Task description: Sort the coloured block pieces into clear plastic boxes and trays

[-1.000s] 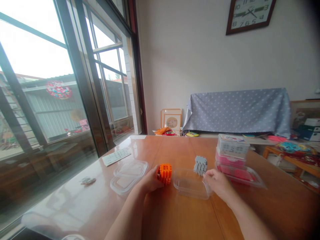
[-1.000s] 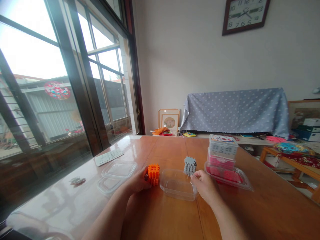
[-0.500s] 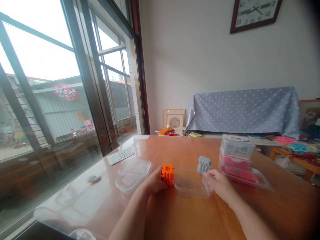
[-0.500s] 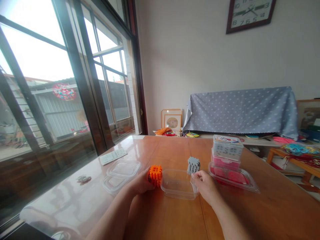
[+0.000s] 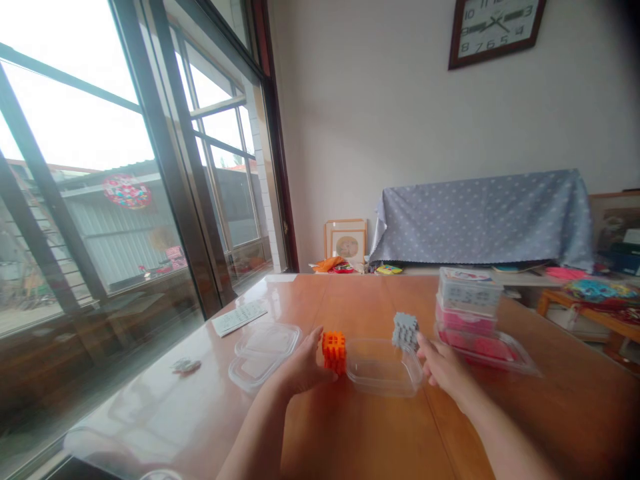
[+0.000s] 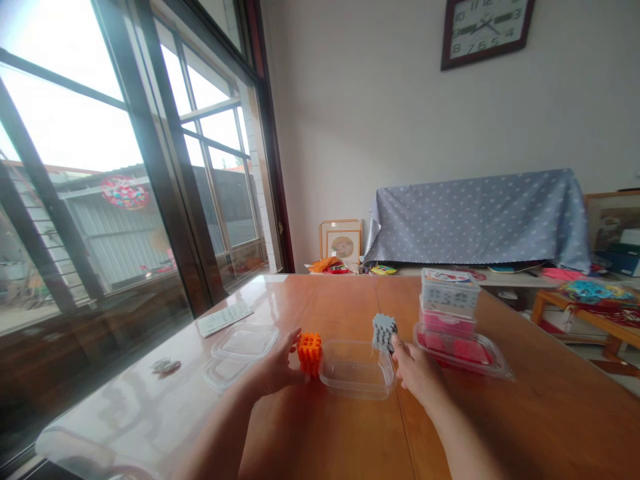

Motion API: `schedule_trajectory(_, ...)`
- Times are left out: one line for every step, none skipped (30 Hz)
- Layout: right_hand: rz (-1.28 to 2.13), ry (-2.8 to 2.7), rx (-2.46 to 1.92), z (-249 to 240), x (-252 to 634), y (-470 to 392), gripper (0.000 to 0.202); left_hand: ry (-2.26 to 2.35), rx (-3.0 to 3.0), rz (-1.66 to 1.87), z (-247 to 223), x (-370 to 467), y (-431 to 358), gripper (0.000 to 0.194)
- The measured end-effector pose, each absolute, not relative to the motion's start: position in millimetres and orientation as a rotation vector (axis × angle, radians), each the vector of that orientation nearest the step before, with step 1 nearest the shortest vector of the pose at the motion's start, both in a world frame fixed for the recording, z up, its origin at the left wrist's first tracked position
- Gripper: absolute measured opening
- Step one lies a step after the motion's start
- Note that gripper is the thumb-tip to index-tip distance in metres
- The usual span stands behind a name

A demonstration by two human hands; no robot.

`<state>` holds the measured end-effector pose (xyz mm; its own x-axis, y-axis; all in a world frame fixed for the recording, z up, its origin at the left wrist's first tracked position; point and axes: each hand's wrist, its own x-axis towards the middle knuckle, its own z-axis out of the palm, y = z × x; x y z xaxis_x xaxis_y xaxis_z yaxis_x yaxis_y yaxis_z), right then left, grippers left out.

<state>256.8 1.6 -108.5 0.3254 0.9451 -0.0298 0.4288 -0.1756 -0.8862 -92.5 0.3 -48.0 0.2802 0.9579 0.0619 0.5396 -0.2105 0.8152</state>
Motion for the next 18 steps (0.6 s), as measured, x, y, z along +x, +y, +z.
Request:
schedule_trajectory(0.793, -1.240, -1.783, -108, 258, 1, 0.062, 1.381, 1.911, 0.754, -44, -94, -3, 0.117)
schedule_trajectory(0.801, -1.256, -1.802, -108, 259, 0, 0.058, 1.415, 1.959, 0.741, -40, -94, -6, 0.116)
schedule_trajectory(0.804, -1.272, -1.820, -107, 260, -1, 0.054, 1.443, 2.007, 0.743, -35, -94, -9, 0.112)
schedule_trajectory(0.800, -1.288, -1.832, -106, 261, -2, 0.049, 1.449, 2.058, 0.763, -30, -92, -13, 0.105)
schedule_trajectory(0.794, -1.303, -1.837, -105, 262, -3, 0.044, 1.441, 2.113, 0.788, -26, -91, -15, 0.098)
schedule_trajectory(0.787, -1.315, -1.835, -104, 263, -4, 0.039, 1.421, 2.171, 0.812, -21, -89, -17, 0.089)
schedule_trajectory(0.784, -1.323, -1.830, -104, 264, -4, 0.036, 1.396, 2.229, 0.828, -17, -87, -18, 0.082)
schedule_trajectory(0.785, -1.327, -1.822, -104, 266, -4, 0.034, 1.374, 2.284, 0.833, -14, -85, -17, 0.075)
schedule_trajectory(0.788, -1.327, -1.816, -103, 267, -4, 0.033, 1.364, 2.333, 0.822, -11, -83, -16, 0.070)
schedule_trajectory(0.794, -1.325, -1.814, -104, 268, -4, 0.032, 1.371, 2.370, 0.800, -9, -82, -14, 0.067)
schedule_trajectory(0.802, -1.320, -1.815, -104, 268, -3, 0.031, 1.390, 2.398, 0.768, -7, -80, -11, 0.066)
schedule_trajectory(0.810, -1.313, -1.817, -104, 269, -3, 0.030, 1.414, 2.416, 0.725, -5, -80, -8, 0.065)
schedule_trajectory(0.818, -1.304, -1.819, -104, 269, -2, 0.030, 1.438, 2.429, 0.677, -4, -79, -4, 0.066)
schedule_trajectory(0.825, -1.294, -1.822, -105, 269, -2, 0.029, 1.458, 2.439, 0.628, -2, -79, -1, 0.067)
schedule_trajectory(0.833, -1.286, -1.823, -105, 268, -2, 0.028, 1.474, 2.447, 0.582, -1, -78, 2, 0.068)
schedule_trajectory(0.841, -1.280, -1.822, -105, 268, -1, 0.027, 1.488, 2.451, 0.539, 0, -78, 5, 0.068)
schedule_trajectory(0.848, -1.274, -1.819, -105, 267, -1, 0.026, 1.501, 2.452, 0.502, 1, -78, 7, 0.068)
schedule_trajectory(0.855, -1.270, -1.816, -105, 267, 0, 0.025, 1.514, 2.448, 0.477, 2, -78, 9, 0.067)
